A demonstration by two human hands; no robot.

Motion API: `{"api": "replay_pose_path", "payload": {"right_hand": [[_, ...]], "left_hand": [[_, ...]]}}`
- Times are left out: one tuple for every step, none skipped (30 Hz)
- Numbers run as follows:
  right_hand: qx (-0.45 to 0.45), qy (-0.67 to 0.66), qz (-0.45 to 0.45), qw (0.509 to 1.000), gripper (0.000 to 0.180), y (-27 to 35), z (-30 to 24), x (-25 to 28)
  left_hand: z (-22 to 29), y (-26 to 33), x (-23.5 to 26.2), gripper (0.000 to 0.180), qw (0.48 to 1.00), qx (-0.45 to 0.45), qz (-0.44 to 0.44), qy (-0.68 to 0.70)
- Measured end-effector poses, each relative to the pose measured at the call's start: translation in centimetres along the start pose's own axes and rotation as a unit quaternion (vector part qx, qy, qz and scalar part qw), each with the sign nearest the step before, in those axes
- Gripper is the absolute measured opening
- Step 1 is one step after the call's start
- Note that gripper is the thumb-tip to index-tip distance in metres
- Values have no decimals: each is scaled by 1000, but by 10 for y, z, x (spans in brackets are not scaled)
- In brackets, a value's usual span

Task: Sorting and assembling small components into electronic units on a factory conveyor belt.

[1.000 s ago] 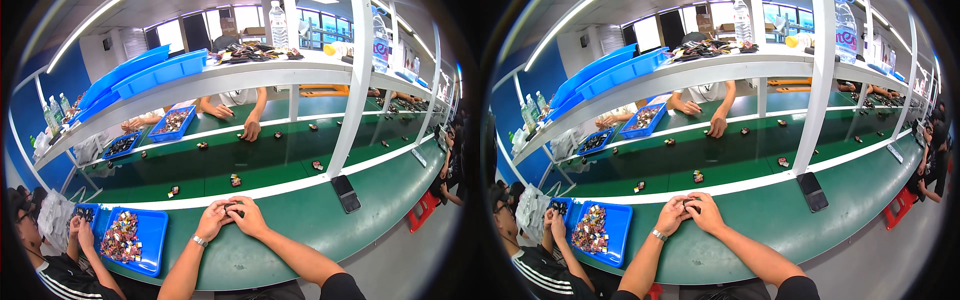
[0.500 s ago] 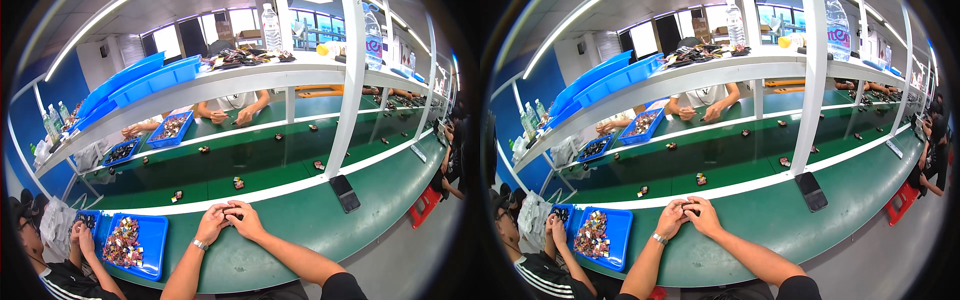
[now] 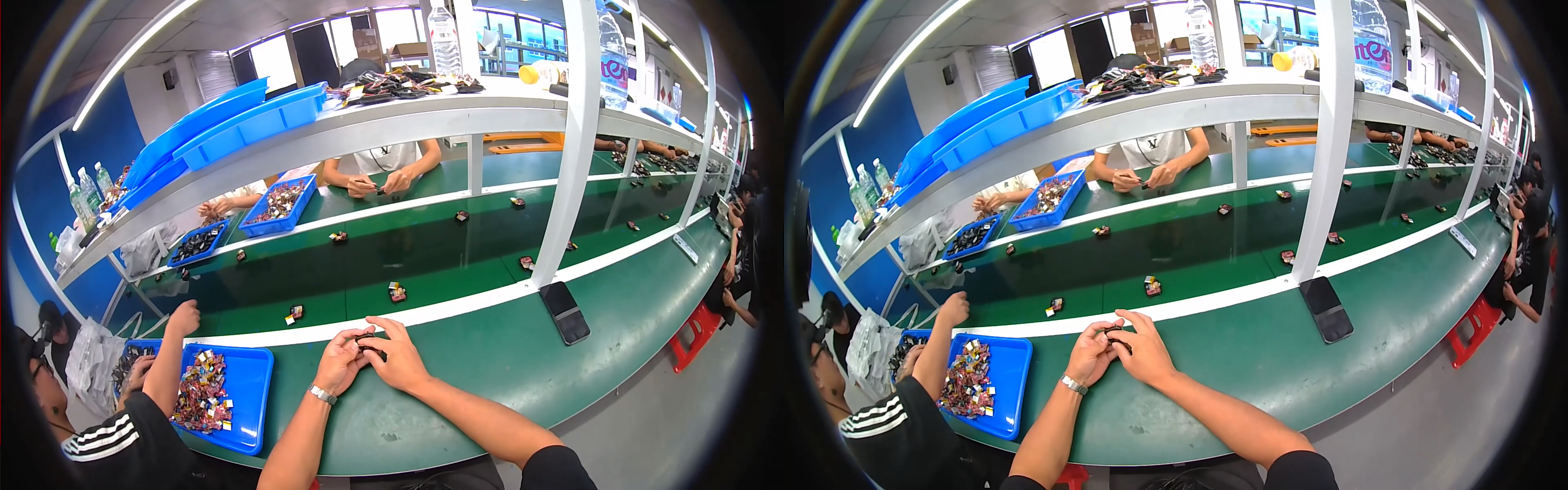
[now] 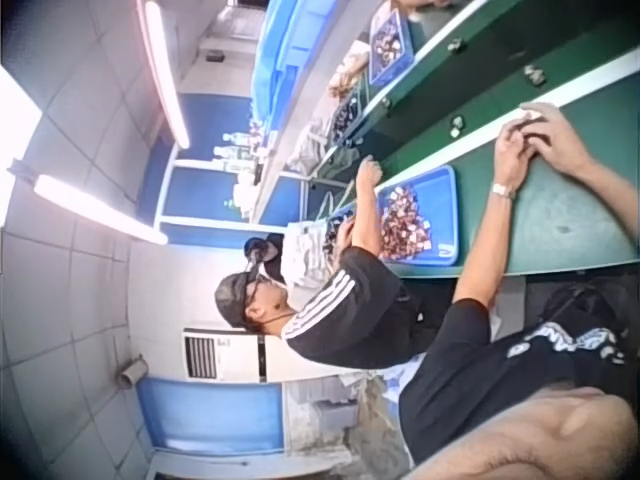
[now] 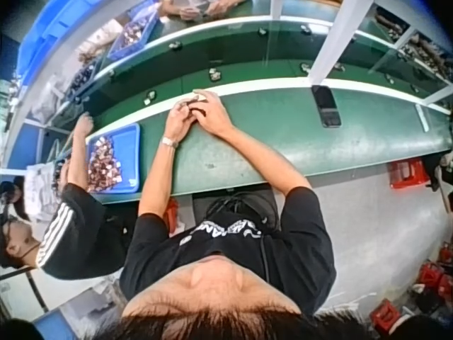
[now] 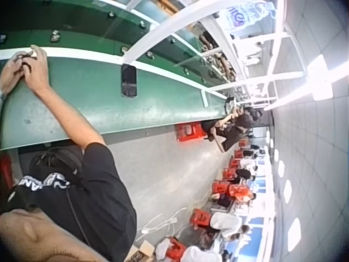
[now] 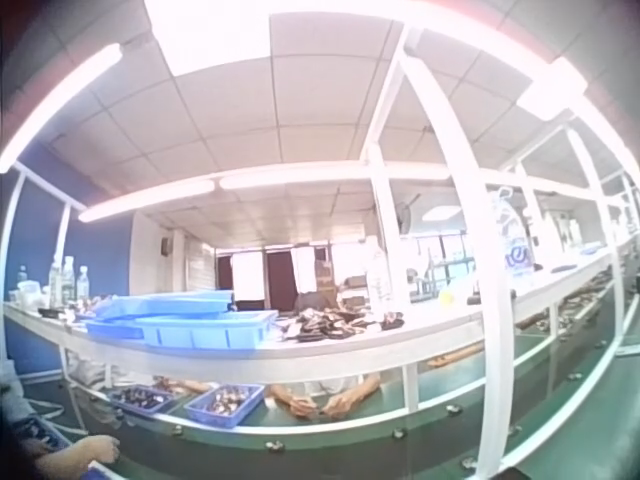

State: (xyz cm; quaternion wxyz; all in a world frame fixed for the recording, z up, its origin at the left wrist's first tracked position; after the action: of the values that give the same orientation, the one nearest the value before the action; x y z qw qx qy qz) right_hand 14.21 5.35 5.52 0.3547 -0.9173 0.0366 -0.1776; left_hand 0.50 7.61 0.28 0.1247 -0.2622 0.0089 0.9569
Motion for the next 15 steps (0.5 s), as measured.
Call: {"api": "replay_pose_path", "payload": {"right_hand": [[0,0,0,1000,20,1,1,1],[1,3,5,1000,19,2,2,2],[2,8,9,1000,19,3,2,3],[2,9,11,1000,19,3,3,3],[0,7,12,1000,18,3,4,3],[-1,5,16,1000,17,3,4,5],[-1,5,18,1000,17,3,5,6],[-2,0,22,1000,17,3,6,8],[-4,-4,23,1000,16,2,7,7],[-4,-4,23,1000,16,2,7,7],[-9,-7,21,1000,16,2,8,6],[-14,-10,19,1000,16,3,8,6],[-14,-10,18,1000,16,3,9,5],[-24,-19,19,999,16,4,11,4],[-33,-28,18,999,17,5,12,3]], "left_hand": [[-1,0,0,25,1000,0,0,-1],[-4,1,1,25,1000,9,-2,11],[-6,1,0,26,1000,18,-6,22],[-7,1,0,25,1000,22,-10,20],[-7,1,0,25,999,23,-11,19],[-6,0,-1,25,1000,21,-8,13],[-5,0,-3,25,1000,19,-5,6],[-5,-1,-4,25,1000,20,-6,4],[-5,-1,-3,25,1000,19,-5,6],[-4,-1,-2,25,1000,18,-4,9],[-4,-1,-3,25,1000,18,-4,9],[-4,0,-4,25,1000,21,0,6],[-4,0,-5,25,1000,22,3,4],[-5,-1,-5,25,1000,22,4,4],[-5,0,-5,25,1000,21,6,7]]}}
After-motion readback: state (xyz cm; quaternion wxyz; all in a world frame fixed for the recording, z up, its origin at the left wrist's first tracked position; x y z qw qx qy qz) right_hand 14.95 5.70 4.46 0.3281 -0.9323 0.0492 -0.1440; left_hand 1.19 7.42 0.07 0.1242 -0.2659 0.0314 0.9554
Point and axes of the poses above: each hand's wrist, its own y-axis away from the middle knuckle, its own x-axis out of the back of the hand, z = x × y, the point moved 7 cm from there along -y, towards the middle knuckle, and after that the axes turned 6 degrees about z, right-handed, at the moved point
